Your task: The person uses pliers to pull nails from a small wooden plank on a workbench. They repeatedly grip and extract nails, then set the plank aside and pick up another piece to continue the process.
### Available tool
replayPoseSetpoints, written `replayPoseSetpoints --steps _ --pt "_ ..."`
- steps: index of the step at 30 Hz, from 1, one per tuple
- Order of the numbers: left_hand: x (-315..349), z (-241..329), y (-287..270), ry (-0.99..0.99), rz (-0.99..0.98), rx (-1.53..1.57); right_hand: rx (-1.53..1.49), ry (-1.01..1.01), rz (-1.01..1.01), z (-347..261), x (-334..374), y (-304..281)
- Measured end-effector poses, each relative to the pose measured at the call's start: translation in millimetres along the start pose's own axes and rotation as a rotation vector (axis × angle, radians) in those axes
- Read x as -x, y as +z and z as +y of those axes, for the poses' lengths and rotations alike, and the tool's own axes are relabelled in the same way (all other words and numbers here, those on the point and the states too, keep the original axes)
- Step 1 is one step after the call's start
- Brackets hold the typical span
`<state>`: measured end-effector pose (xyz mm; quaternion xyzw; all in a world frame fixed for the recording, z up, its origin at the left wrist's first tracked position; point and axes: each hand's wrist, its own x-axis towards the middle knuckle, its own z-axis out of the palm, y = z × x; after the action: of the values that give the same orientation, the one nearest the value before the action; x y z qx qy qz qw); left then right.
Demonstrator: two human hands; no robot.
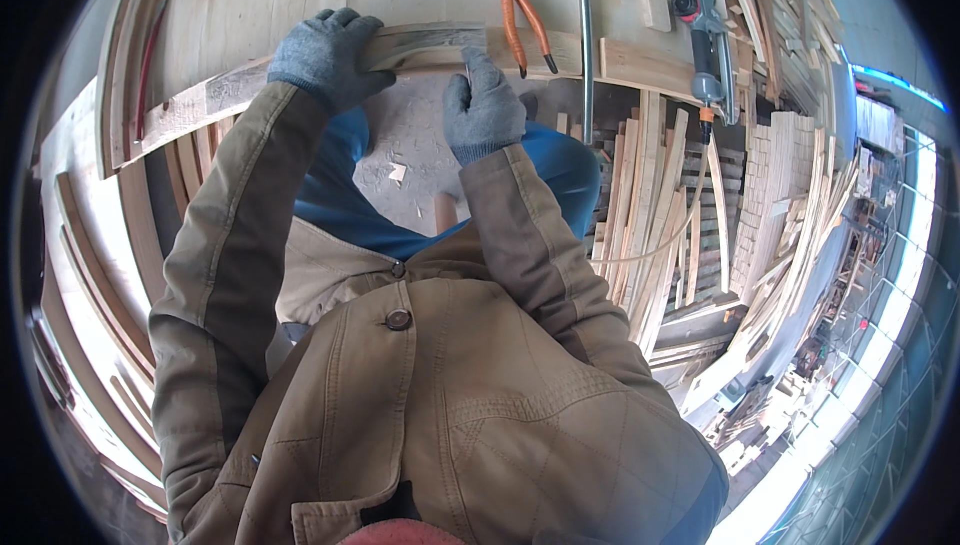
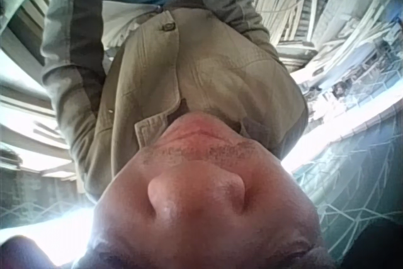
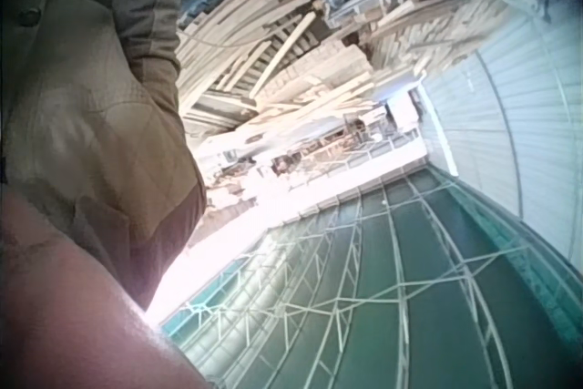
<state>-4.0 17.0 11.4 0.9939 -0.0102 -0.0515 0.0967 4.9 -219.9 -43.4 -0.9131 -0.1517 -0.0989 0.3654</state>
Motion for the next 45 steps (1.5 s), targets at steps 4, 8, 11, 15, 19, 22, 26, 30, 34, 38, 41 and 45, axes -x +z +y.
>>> replayPoseSetpoints --steps 4,8,11,15,19,22,26,30,34,38,41,45 --pt "1 0 1 0.005 0.02 0.033 0.043 -0.127 -0.041 4 8 -7" --pt "0 0 0 0.003 0.025 0.033 -0.046 -0.106 -0.185 7 10 -18" --pt "1 2 0 -0.015 0.021 0.024 -0.101 -0.12 -0.244 7 3 -23" --pt "1 2 -1 -0.019 0.01 0.029 -0.416 0.26 -0.427 -1 1 -34" --pt "2 2 -3 -0.02 0.011 0.037 -0.63 0.367 -0.324 -9 1 -38" --pt "1 2 -2 -0.015 0.011 0.031 -0.767 0.378 -0.261 -8 4 -32" --pt "2 1 0 -0.015 0.031 0.042 -0.834 0.378 -0.237 0 9 -22" --pt "1 0 1 -0.005 0.034 0.042 -0.826 0.412 -0.223 10 11 -18" --pt "1 1 0 -0.015 0.026 0.041 -0.895 0.446 -0.207 16 13 -11" --pt "1 4 -2 -0.026 0.002 0.016 -0.94 0.467 -0.147 17 16 -5" --pt "1 5 -2 -0.047 -0.01 -0.004 -0.949 0.536 -0.119 17 14 -3" --pt "0 5 -1 -0.05 -0.005 0.009 -0.858 0.644 -0.115 14 6 -3"
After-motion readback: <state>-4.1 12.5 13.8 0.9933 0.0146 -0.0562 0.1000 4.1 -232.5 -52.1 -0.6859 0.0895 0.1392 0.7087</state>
